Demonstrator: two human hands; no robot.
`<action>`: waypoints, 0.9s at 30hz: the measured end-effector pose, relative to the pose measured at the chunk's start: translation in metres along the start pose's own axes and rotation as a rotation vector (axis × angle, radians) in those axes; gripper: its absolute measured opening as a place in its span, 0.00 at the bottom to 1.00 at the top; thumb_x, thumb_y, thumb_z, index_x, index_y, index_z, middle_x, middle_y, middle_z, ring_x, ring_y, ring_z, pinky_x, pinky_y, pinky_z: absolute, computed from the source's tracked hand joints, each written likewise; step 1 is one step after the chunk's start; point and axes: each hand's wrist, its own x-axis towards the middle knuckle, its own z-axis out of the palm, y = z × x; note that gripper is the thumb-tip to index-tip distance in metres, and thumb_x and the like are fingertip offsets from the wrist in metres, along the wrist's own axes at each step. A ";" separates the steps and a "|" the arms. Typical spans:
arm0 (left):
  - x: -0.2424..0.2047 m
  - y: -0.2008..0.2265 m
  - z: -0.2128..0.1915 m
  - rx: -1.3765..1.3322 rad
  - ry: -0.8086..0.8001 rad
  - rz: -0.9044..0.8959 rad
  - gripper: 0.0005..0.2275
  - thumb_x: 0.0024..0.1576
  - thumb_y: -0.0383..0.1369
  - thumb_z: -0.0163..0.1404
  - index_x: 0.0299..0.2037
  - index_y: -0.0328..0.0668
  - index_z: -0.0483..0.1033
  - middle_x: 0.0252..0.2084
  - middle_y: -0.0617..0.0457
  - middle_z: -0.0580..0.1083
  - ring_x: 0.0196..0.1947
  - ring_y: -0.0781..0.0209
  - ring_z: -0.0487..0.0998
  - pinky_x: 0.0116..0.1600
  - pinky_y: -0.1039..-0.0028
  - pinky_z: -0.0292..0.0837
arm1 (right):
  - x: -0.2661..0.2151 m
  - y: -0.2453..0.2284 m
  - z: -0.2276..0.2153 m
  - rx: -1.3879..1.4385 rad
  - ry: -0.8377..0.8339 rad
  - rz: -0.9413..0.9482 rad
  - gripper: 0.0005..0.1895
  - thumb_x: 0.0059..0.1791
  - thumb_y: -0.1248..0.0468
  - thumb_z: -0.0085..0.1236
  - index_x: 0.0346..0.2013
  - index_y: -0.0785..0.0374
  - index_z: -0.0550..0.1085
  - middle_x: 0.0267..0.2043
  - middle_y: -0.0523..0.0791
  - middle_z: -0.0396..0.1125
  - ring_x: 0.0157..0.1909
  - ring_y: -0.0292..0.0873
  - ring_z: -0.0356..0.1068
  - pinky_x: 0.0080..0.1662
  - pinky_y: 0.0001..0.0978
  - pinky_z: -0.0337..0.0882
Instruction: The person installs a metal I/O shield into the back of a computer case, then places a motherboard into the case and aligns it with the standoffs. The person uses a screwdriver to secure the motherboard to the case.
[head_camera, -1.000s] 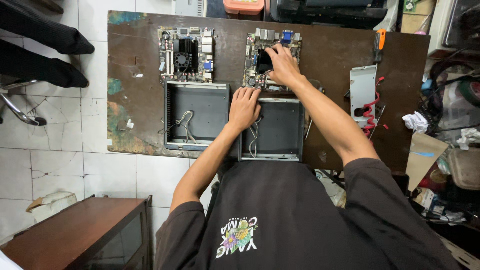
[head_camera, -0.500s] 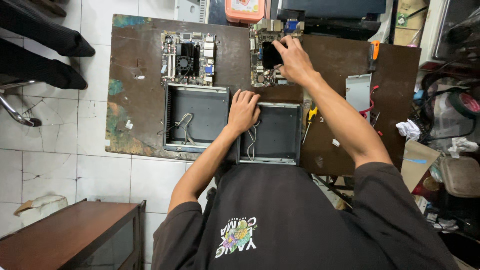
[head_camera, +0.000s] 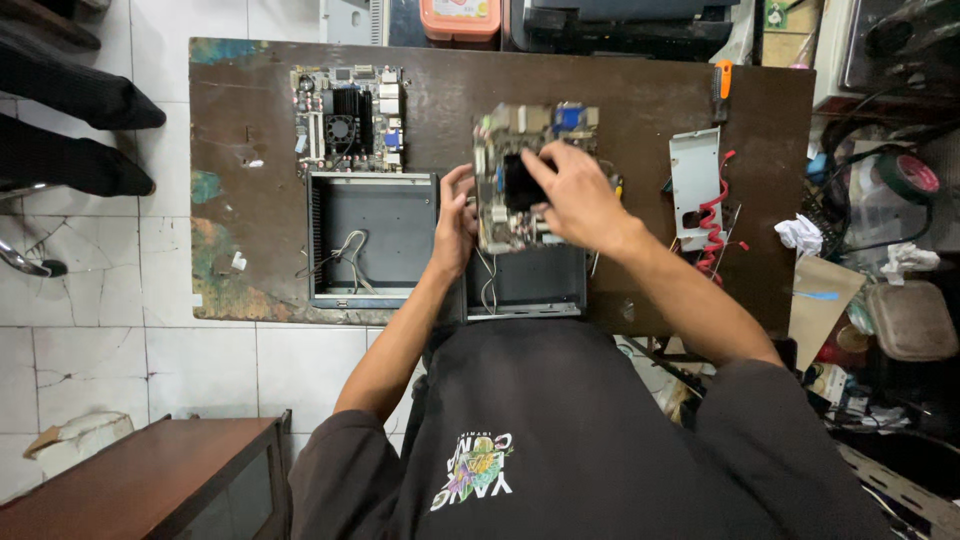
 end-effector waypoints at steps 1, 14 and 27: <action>-0.004 0.002 0.002 0.000 0.007 -0.001 0.24 0.60 0.46 0.40 0.64 0.53 0.50 0.62 0.44 0.61 0.53 0.46 0.73 0.49 0.62 0.76 | -0.006 -0.003 0.005 0.005 -0.004 -0.004 0.40 0.37 0.59 0.67 0.62 0.63 0.63 0.49 0.52 0.59 0.54 0.57 0.64 0.56 0.48 0.65; -0.028 0.001 0.013 -0.051 0.333 -0.379 0.17 0.57 0.37 0.54 0.56 0.49 0.70 0.45 0.52 0.73 0.29 0.59 0.81 0.31 0.73 0.79 | -0.039 -0.027 0.019 0.012 -0.188 -0.173 0.37 0.38 0.62 0.64 0.61 0.60 0.63 0.55 0.50 0.59 0.62 0.52 0.60 0.62 0.47 0.59; -0.046 0.040 -0.018 0.324 0.071 -0.499 0.19 0.58 0.43 0.49 0.54 0.41 0.71 0.43 0.49 0.73 0.39 0.61 0.79 0.45 0.66 0.79 | -0.047 -0.010 0.028 -0.074 -0.167 -0.404 0.30 0.39 0.63 0.62 0.56 0.52 0.66 0.54 0.43 0.59 0.62 0.46 0.59 0.62 0.43 0.60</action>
